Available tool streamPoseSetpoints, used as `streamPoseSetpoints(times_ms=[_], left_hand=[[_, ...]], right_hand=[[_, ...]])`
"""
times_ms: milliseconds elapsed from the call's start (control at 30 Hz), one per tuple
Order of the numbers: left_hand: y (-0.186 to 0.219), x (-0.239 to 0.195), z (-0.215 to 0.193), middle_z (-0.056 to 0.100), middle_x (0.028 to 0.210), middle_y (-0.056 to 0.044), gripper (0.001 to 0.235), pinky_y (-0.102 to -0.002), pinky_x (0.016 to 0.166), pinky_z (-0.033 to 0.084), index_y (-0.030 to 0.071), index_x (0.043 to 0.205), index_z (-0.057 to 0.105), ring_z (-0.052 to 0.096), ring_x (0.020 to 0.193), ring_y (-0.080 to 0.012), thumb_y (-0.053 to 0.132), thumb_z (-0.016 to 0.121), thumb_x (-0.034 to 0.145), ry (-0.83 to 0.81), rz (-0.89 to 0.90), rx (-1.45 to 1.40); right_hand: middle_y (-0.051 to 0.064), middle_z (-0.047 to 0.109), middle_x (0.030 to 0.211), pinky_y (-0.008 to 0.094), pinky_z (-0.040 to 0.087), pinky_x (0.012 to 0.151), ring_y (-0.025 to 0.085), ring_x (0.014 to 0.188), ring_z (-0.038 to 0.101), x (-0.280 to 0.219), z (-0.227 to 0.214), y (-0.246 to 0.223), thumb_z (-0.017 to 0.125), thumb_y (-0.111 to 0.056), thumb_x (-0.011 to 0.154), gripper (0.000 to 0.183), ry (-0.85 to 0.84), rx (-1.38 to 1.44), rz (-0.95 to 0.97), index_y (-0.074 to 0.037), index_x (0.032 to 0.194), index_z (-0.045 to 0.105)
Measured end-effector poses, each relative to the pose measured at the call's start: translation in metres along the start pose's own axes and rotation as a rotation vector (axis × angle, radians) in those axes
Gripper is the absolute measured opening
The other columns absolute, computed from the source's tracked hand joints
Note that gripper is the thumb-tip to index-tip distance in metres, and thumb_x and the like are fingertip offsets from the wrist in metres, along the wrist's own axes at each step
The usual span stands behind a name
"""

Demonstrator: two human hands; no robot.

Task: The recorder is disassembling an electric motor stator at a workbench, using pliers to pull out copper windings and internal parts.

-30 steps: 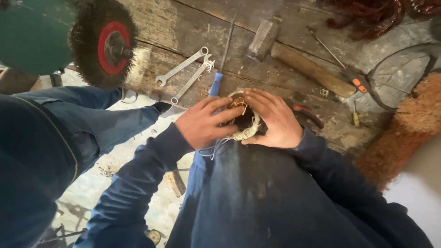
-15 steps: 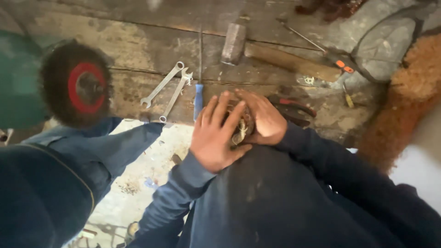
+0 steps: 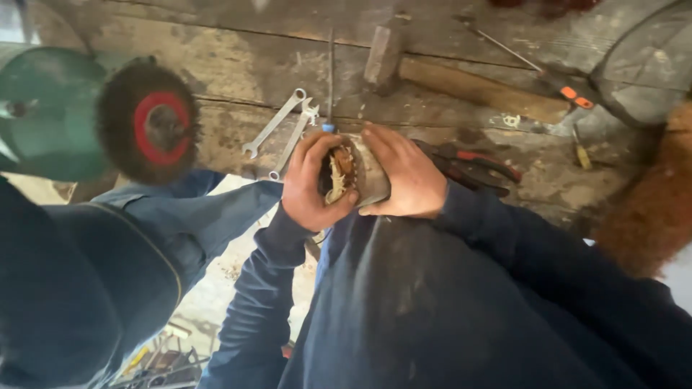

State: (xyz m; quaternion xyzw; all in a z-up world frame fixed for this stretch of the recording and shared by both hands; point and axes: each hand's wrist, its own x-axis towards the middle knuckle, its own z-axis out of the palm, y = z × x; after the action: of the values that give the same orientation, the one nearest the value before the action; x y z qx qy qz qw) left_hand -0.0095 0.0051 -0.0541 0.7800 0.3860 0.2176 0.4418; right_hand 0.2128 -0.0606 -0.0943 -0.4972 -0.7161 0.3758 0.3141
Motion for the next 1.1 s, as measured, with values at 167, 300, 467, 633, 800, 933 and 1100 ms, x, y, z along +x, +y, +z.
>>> streamPoseSetpoints(times_ms=[167, 300, 467, 633, 800, 933, 1100], left_hand=[[0.015, 0.006, 0.008, 0.055, 0.134, -0.023, 0.078, -0.047, 0.107, 0.049, 0.003, 0.138, 0.054, 0.057, 0.123, -0.0422, 0.021, 0.084, 0.069, 0.067, 0.071, 0.135], [0.013, -0.001, 0.018, 0.057, 0.133, -0.021, 0.075, -0.048, 0.109, 0.048, 0.003, 0.136, 0.057, 0.057, 0.124, -0.0402, 0.021, 0.084, 0.068, 0.11, 0.134, 0.096], [0.028, -0.025, 0.027, 0.057, 0.141, -0.021, 0.074, -0.04, 0.111, 0.048, 0.001, 0.138, 0.057, 0.06, 0.133, -0.0294, 0.036, 0.079, 0.076, 0.199, 0.013, -0.352], [0.065, -0.04, 0.024, 0.052, 0.142, -0.022, 0.074, -0.04, 0.114, 0.042, 0.002, 0.141, 0.056, 0.054, 0.132, -0.0301, 0.038, 0.082, 0.082, 0.121, 0.017, -0.788], [0.077, -0.032, 0.016, 0.054, 0.142, -0.021, 0.072, -0.04, 0.114, 0.042, 0.004, 0.142, 0.056, 0.054, 0.131, -0.0311, 0.033, 0.081, 0.081, 0.009, 0.203, -0.765], [0.074, -0.034, 0.02, 0.053, 0.142, -0.022, 0.073, -0.039, 0.111, 0.043, 0.003, 0.141, 0.056, 0.055, 0.129, -0.0322, 0.035, 0.08, 0.08, 0.007, 0.229, -0.737], [0.072, -0.034, 0.016, 0.051, 0.144, -0.02, 0.076, -0.038, 0.111, 0.045, 0.003, 0.147, 0.052, 0.055, 0.13, -0.0282, 0.046, 0.073, 0.089, -0.038, 0.208, -0.585]], right_hand=[[0.027, 0.047, 0.148, 0.053, 0.042, 0.114, 0.047, 0.136, 0.048, -0.004, 0.0, 0.005, 0.096, -0.039, 0.064, 0.11, 0.067, -0.003, -0.009, 0.002, 0.149, 0.039], [0.027, 0.048, 0.148, 0.053, 0.042, 0.116, 0.047, 0.137, 0.049, -0.012, -0.005, 0.004, 0.094, -0.038, 0.067, 0.107, 0.117, 0.013, -0.038, 0.002, 0.15, 0.038], [0.024, 0.052, 0.143, 0.051, 0.042, 0.112, 0.045, 0.132, 0.051, -0.031, -0.04, -0.035, 0.096, -0.044, 0.063, 0.109, 0.125, -0.095, -0.065, -0.003, 0.147, 0.039], [0.016, 0.047, 0.144, 0.046, 0.041, 0.113, 0.036, 0.132, 0.049, -0.076, -0.057, -0.045, 0.092, -0.064, 0.067, 0.116, 0.249, 0.193, -0.118, -0.006, 0.15, 0.036], [0.015, 0.047, 0.144, 0.043, 0.044, 0.112, 0.031, 0.131, 0.051, -0.087, -0.042, -0.052, 0.087, -0.069, 0.07, 0.116, 0.285, 0.38, -0.014, -0.004, 0.151, 0.036], [0.016, 0.051, 0.145, 0.041, 0.046, 0.113, 0.029, 0.131, 0.055, -0.094, -0.029, -0.056, 0.086, -0.058, 0.073, 0.109, 0.301, 0.445, 0.003, -0.002, 0.151, 0.036], [0.017, 0.055, 0.145, 0.04, 0.048, 0.113, 0.027, 0.132, 0.059, -0.102, -0.028, -0.058, 0.085, -0.047, 0.075, 0.102, 0.351, 0.495, 0.038, 0.001, 0.151, 0.037]])
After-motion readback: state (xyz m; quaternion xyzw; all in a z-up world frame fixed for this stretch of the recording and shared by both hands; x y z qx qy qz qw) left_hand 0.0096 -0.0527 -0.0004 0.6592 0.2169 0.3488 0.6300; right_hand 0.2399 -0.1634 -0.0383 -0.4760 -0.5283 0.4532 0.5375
